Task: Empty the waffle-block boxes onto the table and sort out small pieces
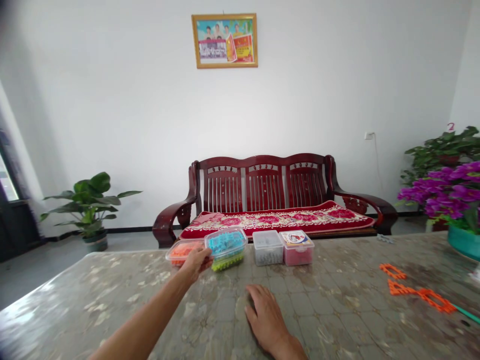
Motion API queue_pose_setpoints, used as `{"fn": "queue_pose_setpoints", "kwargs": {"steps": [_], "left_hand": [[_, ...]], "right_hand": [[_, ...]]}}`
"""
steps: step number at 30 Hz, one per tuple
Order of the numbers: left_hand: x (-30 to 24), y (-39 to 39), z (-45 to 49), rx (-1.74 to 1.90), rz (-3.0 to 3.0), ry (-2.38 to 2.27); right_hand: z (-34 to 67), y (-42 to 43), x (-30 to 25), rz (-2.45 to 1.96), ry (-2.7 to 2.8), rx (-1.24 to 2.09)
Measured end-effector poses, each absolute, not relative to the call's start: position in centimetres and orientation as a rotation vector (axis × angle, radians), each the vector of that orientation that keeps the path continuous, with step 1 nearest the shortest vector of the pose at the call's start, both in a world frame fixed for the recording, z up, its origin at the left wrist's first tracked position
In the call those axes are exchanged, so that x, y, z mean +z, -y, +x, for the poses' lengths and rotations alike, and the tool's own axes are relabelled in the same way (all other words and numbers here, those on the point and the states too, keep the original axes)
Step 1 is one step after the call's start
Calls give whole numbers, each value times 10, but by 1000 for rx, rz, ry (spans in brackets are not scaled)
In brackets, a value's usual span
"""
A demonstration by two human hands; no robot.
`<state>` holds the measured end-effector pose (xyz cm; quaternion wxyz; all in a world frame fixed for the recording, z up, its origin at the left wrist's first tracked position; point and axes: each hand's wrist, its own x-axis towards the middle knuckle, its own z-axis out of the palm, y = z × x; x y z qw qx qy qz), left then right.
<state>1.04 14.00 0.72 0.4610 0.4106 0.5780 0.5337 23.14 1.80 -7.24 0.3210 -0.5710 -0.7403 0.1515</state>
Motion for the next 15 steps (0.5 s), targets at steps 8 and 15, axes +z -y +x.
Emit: {"fn": "queue_pose_setpoints", "kwargs": {"steps": [8, 15], "left_hand": [[4, -81, 26, 1422, 775, -1210], [30, -70, 25, 1354, 748, -1149]], "right_hand": [[234, -23, -78, -1457, 1851, 437], [240, -30, -83, -1264, 1487, 745]]}}
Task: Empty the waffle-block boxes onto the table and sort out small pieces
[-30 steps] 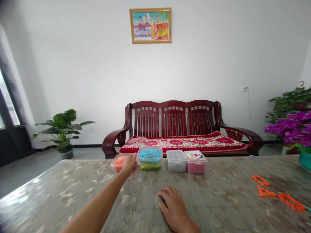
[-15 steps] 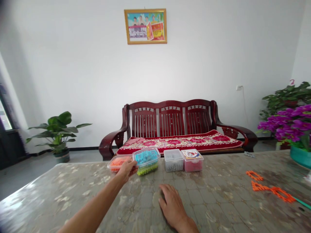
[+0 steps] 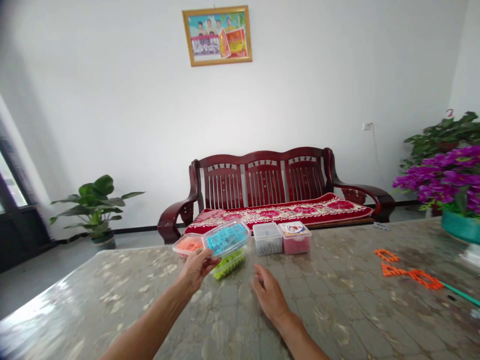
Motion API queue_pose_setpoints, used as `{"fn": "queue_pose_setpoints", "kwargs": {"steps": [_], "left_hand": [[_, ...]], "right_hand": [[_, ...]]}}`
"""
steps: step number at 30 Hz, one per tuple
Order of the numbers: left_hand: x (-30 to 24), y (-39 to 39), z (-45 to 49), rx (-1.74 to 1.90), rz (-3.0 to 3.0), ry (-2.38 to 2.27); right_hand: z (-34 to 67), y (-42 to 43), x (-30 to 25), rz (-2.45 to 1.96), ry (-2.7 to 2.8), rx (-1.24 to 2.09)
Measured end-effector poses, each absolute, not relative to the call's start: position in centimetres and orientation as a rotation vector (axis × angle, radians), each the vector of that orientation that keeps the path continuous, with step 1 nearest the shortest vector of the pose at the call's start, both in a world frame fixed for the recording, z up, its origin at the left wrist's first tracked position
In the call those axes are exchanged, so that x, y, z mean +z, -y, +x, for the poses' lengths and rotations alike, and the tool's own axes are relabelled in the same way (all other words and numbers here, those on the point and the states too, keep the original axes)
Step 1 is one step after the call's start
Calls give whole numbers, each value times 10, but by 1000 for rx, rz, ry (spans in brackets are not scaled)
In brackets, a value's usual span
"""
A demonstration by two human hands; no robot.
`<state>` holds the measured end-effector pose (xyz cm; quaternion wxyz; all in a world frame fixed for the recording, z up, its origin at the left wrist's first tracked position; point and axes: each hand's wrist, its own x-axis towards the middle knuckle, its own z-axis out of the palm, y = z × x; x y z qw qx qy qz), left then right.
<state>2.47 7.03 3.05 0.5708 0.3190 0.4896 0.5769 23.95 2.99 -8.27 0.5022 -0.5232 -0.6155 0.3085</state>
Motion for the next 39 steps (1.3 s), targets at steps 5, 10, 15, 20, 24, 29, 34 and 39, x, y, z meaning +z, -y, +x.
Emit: {"fn": "queue_pose_setpoints", "kwargs": {"steps": [5, 10, 15, 20, 24, 29, 34, 39], "left_hand": [[5, -30, 52, 1274, 741, -1145], [-26, 6, 87, 1158, 820, -1077], [-36, -9, 63, 825, 1559, -1280], [-39, -46, 19, 845, 2145, -1520], [-46, -70, 10, 721, 2197, -1608], [-57, -85, 12, 818, 2150, -1479], [-65, -67, 27, 946, 1879, -1333], [-64, -50, 37, 988, 1718, -1260]], "right_hand": [[244, -27, -72, -1115, 1098, 1046], [250, -27, -68, -1066, 1002, 1131], [281, -33, -61, -1054, 972, 1086], [294, -38, -52, -1099, 1276, 1171], [292, -47, -65, -1298, 1381, 902], [292, -51, -81, -1314, 1303, 813], [281, -49, -75, -1238, 1333, 817], [266, -48, -75, -1207, 1342, 803]]}}
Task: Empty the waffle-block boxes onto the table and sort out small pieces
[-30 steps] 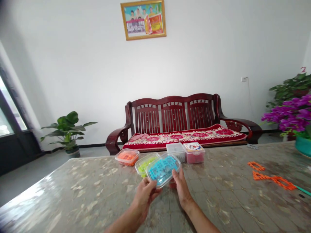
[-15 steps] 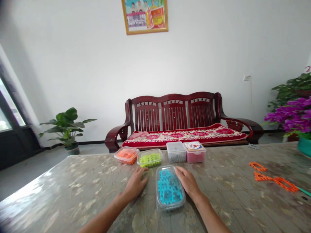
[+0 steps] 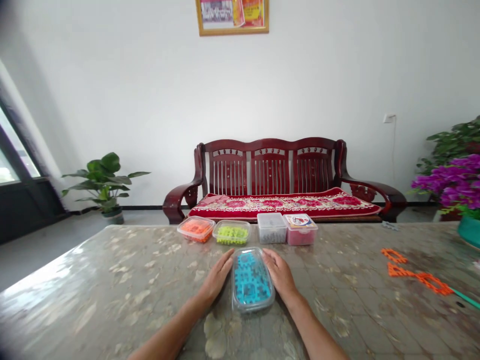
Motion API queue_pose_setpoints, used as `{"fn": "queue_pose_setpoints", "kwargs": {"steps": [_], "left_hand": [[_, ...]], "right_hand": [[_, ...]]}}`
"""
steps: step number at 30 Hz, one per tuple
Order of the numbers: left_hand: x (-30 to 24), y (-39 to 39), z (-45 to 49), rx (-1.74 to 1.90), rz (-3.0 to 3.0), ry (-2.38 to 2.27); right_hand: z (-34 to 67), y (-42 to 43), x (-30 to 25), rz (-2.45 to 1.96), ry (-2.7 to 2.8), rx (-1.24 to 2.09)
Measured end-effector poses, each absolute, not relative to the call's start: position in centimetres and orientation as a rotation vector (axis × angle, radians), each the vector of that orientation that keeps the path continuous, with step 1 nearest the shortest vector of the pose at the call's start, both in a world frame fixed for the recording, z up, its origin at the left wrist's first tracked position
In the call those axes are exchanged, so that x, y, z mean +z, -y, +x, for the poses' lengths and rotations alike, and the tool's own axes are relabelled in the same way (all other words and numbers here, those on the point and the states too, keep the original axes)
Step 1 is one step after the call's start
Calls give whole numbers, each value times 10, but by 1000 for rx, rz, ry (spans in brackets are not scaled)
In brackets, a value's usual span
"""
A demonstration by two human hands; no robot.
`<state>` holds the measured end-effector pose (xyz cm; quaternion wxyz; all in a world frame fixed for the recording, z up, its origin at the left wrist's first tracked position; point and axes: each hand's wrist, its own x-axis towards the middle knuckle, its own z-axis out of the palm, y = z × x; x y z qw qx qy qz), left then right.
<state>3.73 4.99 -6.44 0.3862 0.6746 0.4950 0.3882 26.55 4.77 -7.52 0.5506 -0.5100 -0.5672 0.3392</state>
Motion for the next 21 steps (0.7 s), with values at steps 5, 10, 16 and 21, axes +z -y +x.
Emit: {"fn": "queue_pose_setpoints", "kwargs": {"steps": [5, 10, 16, 21], "left_hand": [[-67, -55, 37, 964, 1607, -1150], [-71, -59, 39, 1005, 1592, -1127], [-64, -48, 38, 1032, 1557, -1063], [-72, -29, 32, 1055, 1471, -873]], "right_hand": [[264, -27, -59, -1230, 1345, 597], [237, 22, -20, -1098, 2035, 172], [199, 49, -40, -1182, 2180, -281], [207, 35, -54, -1113, 2079, -425]]}}
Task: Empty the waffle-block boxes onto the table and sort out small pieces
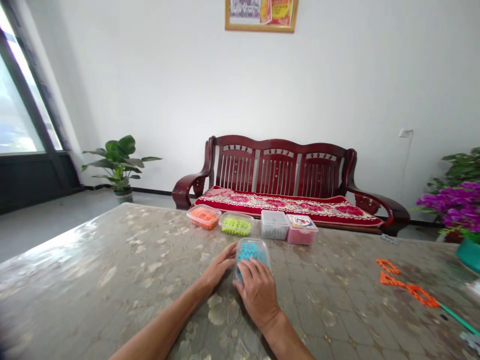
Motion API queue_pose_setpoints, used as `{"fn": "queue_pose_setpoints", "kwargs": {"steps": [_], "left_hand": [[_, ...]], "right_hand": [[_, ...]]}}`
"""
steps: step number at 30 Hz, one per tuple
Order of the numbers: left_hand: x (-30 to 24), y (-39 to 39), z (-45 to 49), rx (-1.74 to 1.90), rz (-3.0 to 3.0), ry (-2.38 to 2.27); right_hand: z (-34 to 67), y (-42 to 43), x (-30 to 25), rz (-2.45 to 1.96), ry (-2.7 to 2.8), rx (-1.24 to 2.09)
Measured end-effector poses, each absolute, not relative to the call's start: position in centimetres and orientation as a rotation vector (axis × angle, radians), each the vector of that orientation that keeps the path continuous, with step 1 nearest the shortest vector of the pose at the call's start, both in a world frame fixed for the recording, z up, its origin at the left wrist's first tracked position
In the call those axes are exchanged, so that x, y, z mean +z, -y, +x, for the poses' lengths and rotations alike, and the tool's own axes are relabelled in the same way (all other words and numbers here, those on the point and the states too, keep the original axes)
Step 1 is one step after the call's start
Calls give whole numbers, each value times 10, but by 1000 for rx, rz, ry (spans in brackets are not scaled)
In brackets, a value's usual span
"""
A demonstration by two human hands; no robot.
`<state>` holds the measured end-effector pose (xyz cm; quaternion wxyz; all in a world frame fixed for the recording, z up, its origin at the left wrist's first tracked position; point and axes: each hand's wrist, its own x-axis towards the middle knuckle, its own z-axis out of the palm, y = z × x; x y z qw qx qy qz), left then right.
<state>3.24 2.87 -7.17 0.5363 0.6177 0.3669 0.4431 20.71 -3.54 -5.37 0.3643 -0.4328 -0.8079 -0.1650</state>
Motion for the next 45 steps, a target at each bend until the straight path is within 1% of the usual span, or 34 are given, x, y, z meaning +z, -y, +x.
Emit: {"fn": "queue_pose_setpoints", "kwargs": {"steps": [5, 10, 13, 16, 22, 26, 30, 36, 45], "left_hand": [[-81, -9, 30, 996, 1662, -785], [-79, -1, 51, 1115, 1895, -922], [-79, -2, 64, 1178, 1909, -1046], [-78, -3, 73, 1225, 1934, -1125], [-72, -4, 82, 1339, 2013, -1074], [-76, -5, 84, 1366, 2000, -1062], [-83, -3, 84, 1358, 1980, -1114], [-79, 2, 84, 1337, 1954, -1130], [-68, -15, 72, 1345, 1914, -1146]], "right_hand": [[218, 30, -49, -1032, 1980, -490], [221, 29, -44, -1014, 1910, -418], [221, 29, -38, -1069, 1863, -347], [222, 29, -30, -1075, 1882, -344], [219, 33, -22, -1053, 1974, -422], [218, 35, -25, -1019, 1988, -478], [219, 35, -30, -977, 1998, -459], [221, 37, -30, -1051, 1956, -235], [229, 32, -27, -1204, 1800, 355]]}}
